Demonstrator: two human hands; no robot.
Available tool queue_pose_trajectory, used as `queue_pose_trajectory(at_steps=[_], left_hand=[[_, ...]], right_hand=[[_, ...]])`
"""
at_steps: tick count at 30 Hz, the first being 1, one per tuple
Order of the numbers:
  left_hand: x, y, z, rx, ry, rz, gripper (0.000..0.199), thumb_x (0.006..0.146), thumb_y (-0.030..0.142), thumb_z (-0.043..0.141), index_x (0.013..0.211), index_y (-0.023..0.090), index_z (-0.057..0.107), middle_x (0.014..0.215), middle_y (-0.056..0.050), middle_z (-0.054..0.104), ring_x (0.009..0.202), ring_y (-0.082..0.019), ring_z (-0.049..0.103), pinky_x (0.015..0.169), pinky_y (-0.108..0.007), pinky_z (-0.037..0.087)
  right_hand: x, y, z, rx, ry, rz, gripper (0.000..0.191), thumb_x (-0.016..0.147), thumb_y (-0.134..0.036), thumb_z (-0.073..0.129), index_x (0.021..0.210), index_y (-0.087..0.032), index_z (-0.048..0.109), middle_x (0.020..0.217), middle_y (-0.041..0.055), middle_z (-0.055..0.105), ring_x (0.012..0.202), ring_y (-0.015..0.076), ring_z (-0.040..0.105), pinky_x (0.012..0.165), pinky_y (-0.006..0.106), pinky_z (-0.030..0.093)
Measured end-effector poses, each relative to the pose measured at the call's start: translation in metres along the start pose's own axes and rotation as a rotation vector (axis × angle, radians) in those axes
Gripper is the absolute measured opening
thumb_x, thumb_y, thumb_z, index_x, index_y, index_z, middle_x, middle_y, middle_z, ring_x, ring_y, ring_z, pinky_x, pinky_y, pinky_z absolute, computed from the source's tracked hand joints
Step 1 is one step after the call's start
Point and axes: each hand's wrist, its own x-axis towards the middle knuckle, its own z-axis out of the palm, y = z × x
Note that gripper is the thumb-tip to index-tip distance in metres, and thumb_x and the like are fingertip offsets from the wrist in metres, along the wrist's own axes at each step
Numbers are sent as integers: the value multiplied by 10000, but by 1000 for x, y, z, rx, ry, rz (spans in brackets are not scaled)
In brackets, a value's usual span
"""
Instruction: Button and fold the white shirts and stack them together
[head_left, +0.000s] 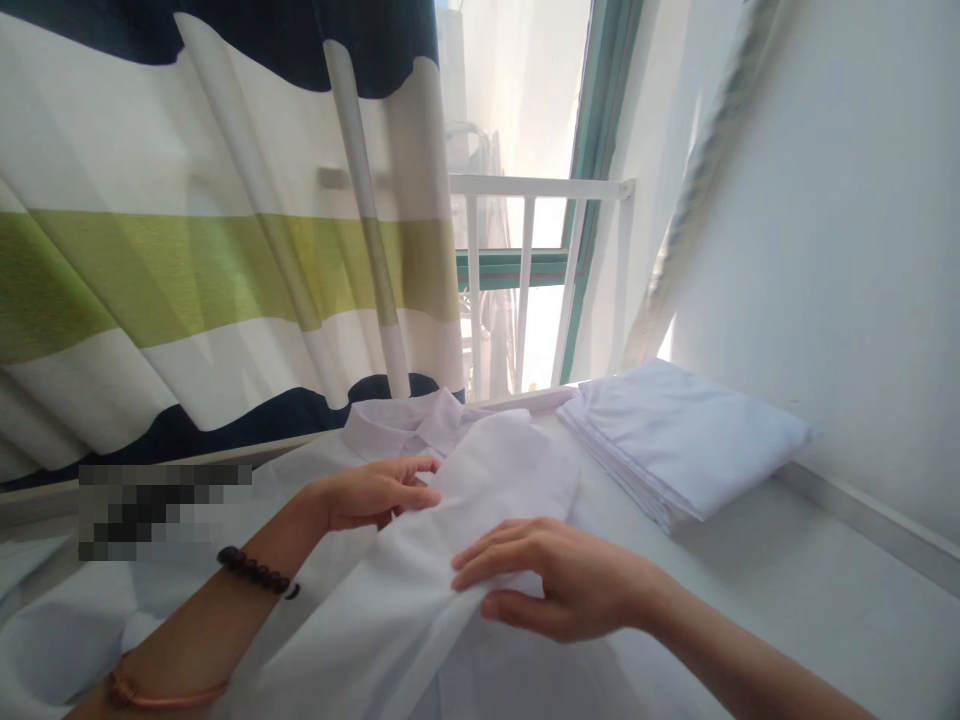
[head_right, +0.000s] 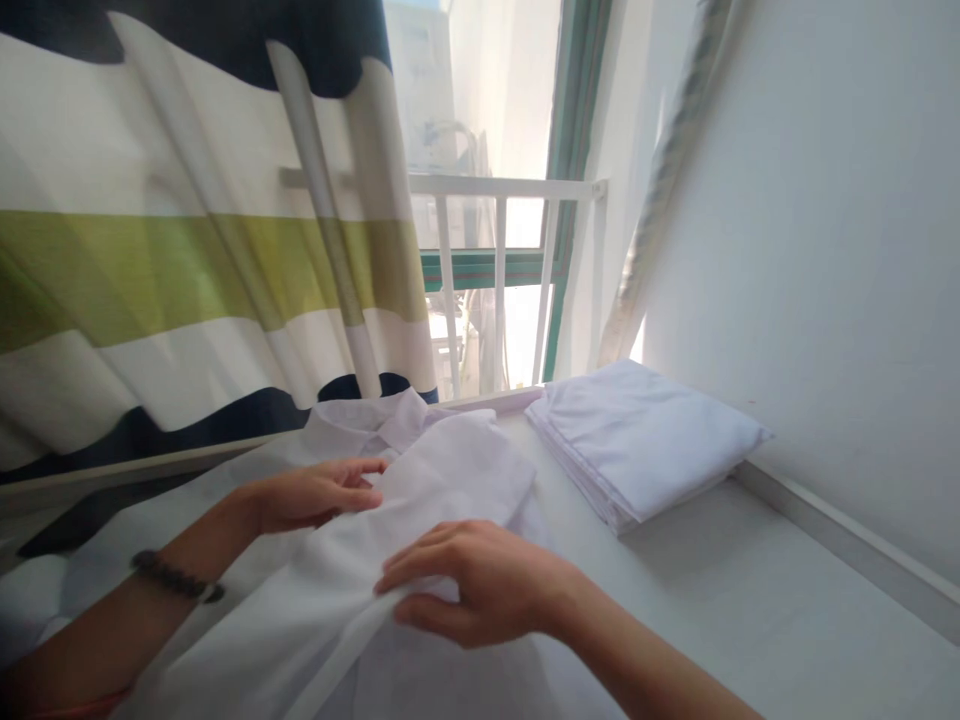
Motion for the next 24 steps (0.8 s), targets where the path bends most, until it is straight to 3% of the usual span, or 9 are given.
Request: queue_pose_trajectory(at_steps=[3, 4, 7, 9, 11, 15, 19, 22, 24], left_hand=[[-9, 0, -7, 142, -273, -147, 443, 645, 402, 735, 1044, 241, 628, 758, -41, 669, 448, -164, 546, 349, -216, 369], [-10, -2, -8, 178, -289, -176, 400, 638, 408, 732, 988, 237, 640, 759, -49, 674, 450, -180, 555, 347, -232, 384], [-1, -8, -4, 259, -89, -134, 320, 674, 487, 693, 797, 199, 625, 653, -40, 630, 498, -195, 573, 379, -229, 406], [9, -8, 5, 262, 78, -68, 356, 707, 525, 666, 790, 183, 609, 591, -20, 590, 527, -194, 583, 410, -215, 414], [19, -4, 15, 179, 122, -28, 382, 698, 491, 696, 895, 174, 608, 641, -23, 627, 590, -218, 628, 442, -218, 435], [20, 5, 30, -96, 4, 31, 587, 679, 407, 742, 1188, 202, 532, 1030, -82, 700, 947, -299, 671, 675, -301, 548], [-1, -4, 26, -14, -76, -69, 875, 576, 343, 827, 1365, 260, 456, 1289, -80, 609, 1256, -328, 503, 969, -391, 470], [-21, -24, 16, -59, -253, -121, 950, 492, 248, 851, 1352, 400, 476, 1294, 33, 610, 1261, -301, 507, 1037, -427, 410], [-35, -40, 9, -177, -391, -38, 888, 504, 267, 834, 1277, 542, 495, 1274, 143, 605, 1221, -262, 550, 1050, -433, 397]], right_hand=[[-12, 9, -10, 9, 130, 131, 247, 908, -290, 535, 1112, -222, 658, 1068, 38, 708, 987, 166, 648, 918, 293, 479], [-18, 17, -11, -36, 224, 211, 247, 914, -270, 505, 1112, -217, 643, 1066, 48, 696, 964, 171, 646, 895, 308, 494], [-37, 47, -8, -258, 473, 440, 374, 839, -131, 453, 1193, -196, 553, 1177, 99, 614, 1028, 207, 609, 916, 383, 492], [-48, 66, -1, -371, 523, 522, 478, 766, -95, 463, 1233, -187, 509, 1230, 119, 566, 1118, 237, 562, 975, 426, 453], [-54, 81, 6, -417, 542, 573, 513, 757, -135, 487, 1268, -178, 472, 1271, 137, 531, 1173, 265, 523, 987, 441, 440], [-50, 100, 8, -367, 601, 737, 663, 740, -187, 544, 1374, -151, 353, 1235, 159, 568, 1125, 286, 560, 930, 415, 463], [-47, 112, 0, -263, 627, 834, 710, 740, -146, 519, 1417, -113, 306, 938, 98, 693, 890, 270, 650, 802, 360, 479], [-50, 117, -3, -261, 664, 820, 679, 761, -176, 495, 1411, -72, 330, 899, 91, 702, 830, 267, 652, 748, 346, 476], [-53, 120, -2, -267, 695, 808, 635, 783, -193, 462, 1392, -49, 361, 849, 73, 697, 762, 247, 648, 714, 335, 479]])
